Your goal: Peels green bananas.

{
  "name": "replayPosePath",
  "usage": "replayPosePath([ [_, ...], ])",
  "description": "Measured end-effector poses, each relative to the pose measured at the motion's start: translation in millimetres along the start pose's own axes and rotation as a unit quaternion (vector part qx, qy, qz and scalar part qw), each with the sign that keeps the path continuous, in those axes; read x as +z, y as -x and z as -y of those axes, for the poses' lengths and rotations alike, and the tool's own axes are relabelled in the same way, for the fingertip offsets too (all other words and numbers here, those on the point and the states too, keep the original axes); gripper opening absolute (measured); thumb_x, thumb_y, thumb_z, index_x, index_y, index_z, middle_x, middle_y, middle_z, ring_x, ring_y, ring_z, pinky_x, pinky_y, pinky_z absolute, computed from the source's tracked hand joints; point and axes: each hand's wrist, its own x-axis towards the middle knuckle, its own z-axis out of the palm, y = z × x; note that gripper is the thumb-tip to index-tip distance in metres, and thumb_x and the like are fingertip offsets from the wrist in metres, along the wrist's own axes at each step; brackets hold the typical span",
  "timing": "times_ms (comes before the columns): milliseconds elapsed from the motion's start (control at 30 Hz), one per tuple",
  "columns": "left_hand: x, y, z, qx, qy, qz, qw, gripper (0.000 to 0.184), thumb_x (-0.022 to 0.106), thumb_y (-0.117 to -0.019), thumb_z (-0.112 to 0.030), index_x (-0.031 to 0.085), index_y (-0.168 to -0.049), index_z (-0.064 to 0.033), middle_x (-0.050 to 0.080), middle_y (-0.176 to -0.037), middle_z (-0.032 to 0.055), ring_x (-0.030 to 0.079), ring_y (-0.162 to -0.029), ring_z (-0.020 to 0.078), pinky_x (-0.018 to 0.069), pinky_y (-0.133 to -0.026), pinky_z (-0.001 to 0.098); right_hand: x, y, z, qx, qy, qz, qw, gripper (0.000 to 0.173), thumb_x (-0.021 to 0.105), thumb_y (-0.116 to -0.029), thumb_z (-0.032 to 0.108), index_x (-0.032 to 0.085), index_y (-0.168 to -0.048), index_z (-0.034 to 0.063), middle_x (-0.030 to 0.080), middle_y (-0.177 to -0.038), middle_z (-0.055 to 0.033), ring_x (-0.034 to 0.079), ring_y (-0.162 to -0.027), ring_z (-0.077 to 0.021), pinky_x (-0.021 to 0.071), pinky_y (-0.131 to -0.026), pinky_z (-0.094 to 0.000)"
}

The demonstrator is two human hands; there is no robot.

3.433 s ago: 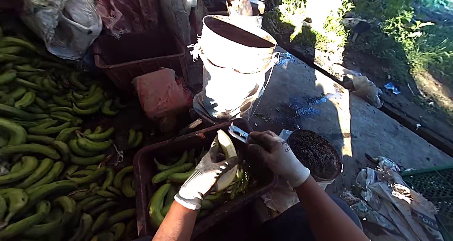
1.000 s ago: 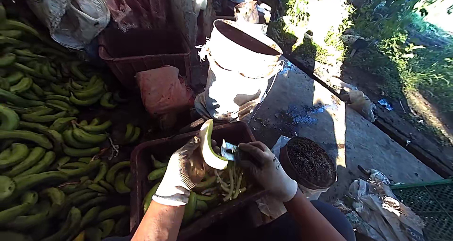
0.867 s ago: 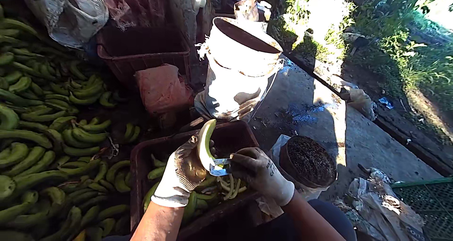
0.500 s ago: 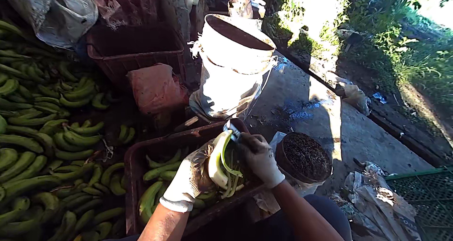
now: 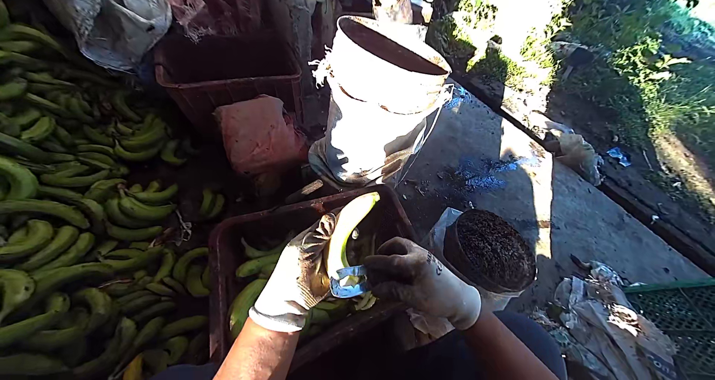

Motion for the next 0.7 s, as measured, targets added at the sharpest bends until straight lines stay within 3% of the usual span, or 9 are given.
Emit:
replayPosePath([
  [67,9,5,6,-0.003,-0.017,0.000,1.000,0.032,0.042,-0.1084,-0.025,0.066,-0.119,-0.0060,0.070,-0.097,0.0095,0.068,-0.085,0.0141,0.0598,-0.076,0.0301,4,-1,-1,0.001,0.024,-0.032,0.999,0.038,0.077,-0.0922,0.038,0.074,-0.128,0.0251,0.066,-0.120,-0.0037,0.060,-0.114,-0.0139,0.0512,-0.101,-0.0357],
  [167,15,8,16,0.015,-0.028,-0.029,0.999,0.027,0.040,-0.1078,-0.016,0.066,-0.110,-0.0090,0.070,-0.095,0.0033,0.068,-0.090,0.0099,0.0588,-0.083,0.0283,15,-4,-7,-0.012,0.073,-0.146,0.987,0.036,0.078,-0.0909,0.038,0.075,-0.125,0.0262,0.068,-0.118,-0.0051,0.062,-0.112,-0.0170,0.0526,-0.098,-0.0404],
  [267,14,4,21,0.030,-0.011,-0.011,0.999,0.023,0.045,-0.1044,-0.013,0.065,-0.115,-0.0080,0.070,-0.100,0.0065,0.069,-0.094,0.0127,0.0592,-0.085,0.0313,25,-12,-15,-0.005,0.089,-0.275,0.957,0.034,0.081,-0.0877,0.034,0.077,-0.120,0.0228,0.068,-0.116,-0.0071,0.064,-0.110,-0.0185,0.0552,-0.096,-0.0399],
  [333,12,1,21,0.022,-0.028,-0.004,0.999,0.032,0.044,-0.1085,-0.022,0.061,-0.130,-0.0052,0.069,-0.112,0.0121,0.068,-0.103,0.0178,0.0582,-0.091,0.0360,21,-19,-24,0.050,0.074,-0.331,0.940,0.033,0.082,-0.0871,0.032,0.078,-0.118,0.0199,0.069,-0.115,-0.0069,0.065,-0.108,-0.0167,0.0571,-0.093,-0.0368],
  [400,8,2,22,0.012,-0.066,-0.013,0.998,0.037,0.043,-0.1092,-0.028,0.059,-0.134,-0.0068,0.069,-0.118,0.0118,0.067,-0.107,0.0178,0.0578,-0.093,0.0370,6,-23,-36,0.158,0.037,-0.342,0.926,0.036,0.077,-0.0905,0.036,0.076,-0.123,0.0209,0.068,-0.118,-0.0066,0.065,-0.108,-0.0157,0.0574,-0.092,-0.0361],
  [500,7,4,18,0.001,-0.069,-0.027,0.997,0.037,0.043,-0.1087,-0.029,0.061,-0.131,-0.0058,0.070,-0.110,0.0124,0.069,-0.097,0.0188,0.0599,-0.084,0.0363,-18,-22,-48,0.243,-0.012,-0.349,0.905,0.044,0.073,-0.0928,0.041,0.072,-0.129,0.0167,0.067,-0.127,-0.0076,0.064,-0.116,-0.0172,0.0549,-0.098,-0.0384],
  [600,12,0,14,-0.003,-0.024,-0.049,0.998,0.038,0.035,-0.1107,-0.027,0.065,-0.117,-0.0055,0.070,-0.096,0.0111,0.069,-0.083,0.0164,0.0603,-0.071,0.0312,-18,-16,-34,0.183,0.018,-0.352,0.918,0.045,0.072,-0.0934,0.042,0.072,-0.130,0.0143,0.066,-0.125,-0.0091,0.063,-0.113,-0.0159,0.0558,-0.095,-0.0345],
  [700,13,-1,14,0.002,-0.061,-0.063,0.996,0.035,0.037,-0.1110,-0.027,0.065,-0.118,-0.0066,0.070,-0.098,0.0078,0.069,-0.086,0.0132,0.0599,-0.075,0.0292,-3,-12,-20,0.084,0.063,-0.339,0.935,0.042,0.075,-0.0925,0.038,0.073,-0.128,0.0154,0.066,-0.120,-0.0099,0.064,-0.109,-0.0161,0.0574,-0.092,-0.0338],
])
